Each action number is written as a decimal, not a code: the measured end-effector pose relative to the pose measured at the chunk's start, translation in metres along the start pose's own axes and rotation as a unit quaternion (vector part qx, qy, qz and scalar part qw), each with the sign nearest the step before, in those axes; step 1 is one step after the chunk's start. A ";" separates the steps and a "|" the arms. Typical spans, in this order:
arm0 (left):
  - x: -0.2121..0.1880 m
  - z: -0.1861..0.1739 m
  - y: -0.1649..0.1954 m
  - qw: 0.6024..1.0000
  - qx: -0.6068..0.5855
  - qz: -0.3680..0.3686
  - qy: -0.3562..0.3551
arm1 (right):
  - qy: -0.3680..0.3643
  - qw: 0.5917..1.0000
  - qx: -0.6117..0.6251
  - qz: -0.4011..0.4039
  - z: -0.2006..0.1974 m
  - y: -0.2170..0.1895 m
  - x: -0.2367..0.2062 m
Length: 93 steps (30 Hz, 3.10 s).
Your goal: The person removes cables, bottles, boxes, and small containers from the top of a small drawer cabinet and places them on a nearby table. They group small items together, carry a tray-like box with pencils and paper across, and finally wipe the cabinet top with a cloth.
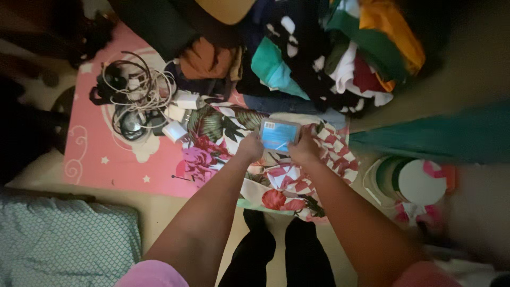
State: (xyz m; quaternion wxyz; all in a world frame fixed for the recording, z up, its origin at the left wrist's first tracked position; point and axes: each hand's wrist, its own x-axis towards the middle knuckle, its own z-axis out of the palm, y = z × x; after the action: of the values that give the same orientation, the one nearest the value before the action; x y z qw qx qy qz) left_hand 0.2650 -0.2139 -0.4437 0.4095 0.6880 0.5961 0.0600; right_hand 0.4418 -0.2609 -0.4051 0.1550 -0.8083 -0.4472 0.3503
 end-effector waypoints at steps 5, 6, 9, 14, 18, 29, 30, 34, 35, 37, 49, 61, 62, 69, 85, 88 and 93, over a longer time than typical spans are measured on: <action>-0.013 -0.024 0.018 1.000 0.020 -0.008 -0.004 | 0.009 0.999 -0.040 -0.004 -0.033 -0.028 -0.006; -0.015 -0.030 0.023 1.000 0.025 -0.011 -0.009 | 0.018 1.000 -0.018 -0.002 -0.040 -0.032 -0.007; -0.025 -0.049 0.037 0.999 -0.015 0.037 0.014 | 0.042 0.999 -0.023 0.020 -0.061 -0.042 -0.012; -0.023 -0.098 0.093 0.999 0.019 0.032 0.018 | 0.043 0.998 -0.017 -0.035 -0.103 -0.065 -0.025; -0.033 -0.153 0.183 0.972 -0.147 0.162 0.087 | 0.078 0.962 0.217 -0.143 -0.164 -0.097 -0.041; -0.156 -0.311 0.489 0.760 -0.358 0.513 0.175 | 0.155 0.855 0.360 -0.339 -0.470 -0.240 -0.208; -0.163 -0.319 0.509 0.745 -0.353 0.536 0.179 | 0.144 0.838 0.384 -0.361 -0.492 -0.248 -0.223; -0.170 -0.345 0.592 0.682 -0.350 0.619 0.171 | 0.210 0.813 0.344 -0.420 -0.569 -0.264 -0.256; -0.173 -0.352 0.618 0.666 -0.353 0.637 0.161 | 0.220 0.807 0.336 -0.433 -0.594 -0.269 -0.262; -0.169 -0.360 0.664 0.666 -0.335 0.641 0.182 | 0.244 0.799 0.303 -0.458 -0.631 -0.272 -0.260; -0.066 -0.381 0.873 0.826 -0.330 0.444 0.105 | 0.295 0.785 0.201 -0.506 -0.772 -0.255 -0.172; -0.025 -0.405 0.910 0.886 -0.350 0.303 -0.039 | 0.294 0.759 0.199 -0.546 -0.806 -0.238 -0.135; -0.021 -0.402 0.911 0.873 -0.381 0.294 -0.082 | 0.285 0.758 0.203 -0.551 -0.808 -0.237 -0.134; -0.001 -0.397 0.916 0.857 -0.405 0.261 -0.182 | 0.284 0.784 0.190 -0.519 -0.810 -0.234 -0.138; -0.085 -0.434 0.895 0.774 -0.368 0.467 0.218 | 0.358 0.732 0.159 -0.558 -0.813 -0.276 -0.137; -0.120 -0.433 0.887 0.796 -0.317 0.456 0.240 | 0.348 0.757 0.135 -0.536 -0.810 -0.280 -0.137; -0.137 -0.439 0.884 0.800 -0.315 0.499 0.107 | 0.457 0.725 0.070 -0.510 -0.818 -0.279 -0.138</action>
State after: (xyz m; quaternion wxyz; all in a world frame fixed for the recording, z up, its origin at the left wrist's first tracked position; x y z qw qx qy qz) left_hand 0.6574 -0.0766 0.4616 0.4509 0.7123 0.1588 0.5139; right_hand 0.7981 -0.1705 0.3897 0.5521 -0.5073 -0.6412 -0.1632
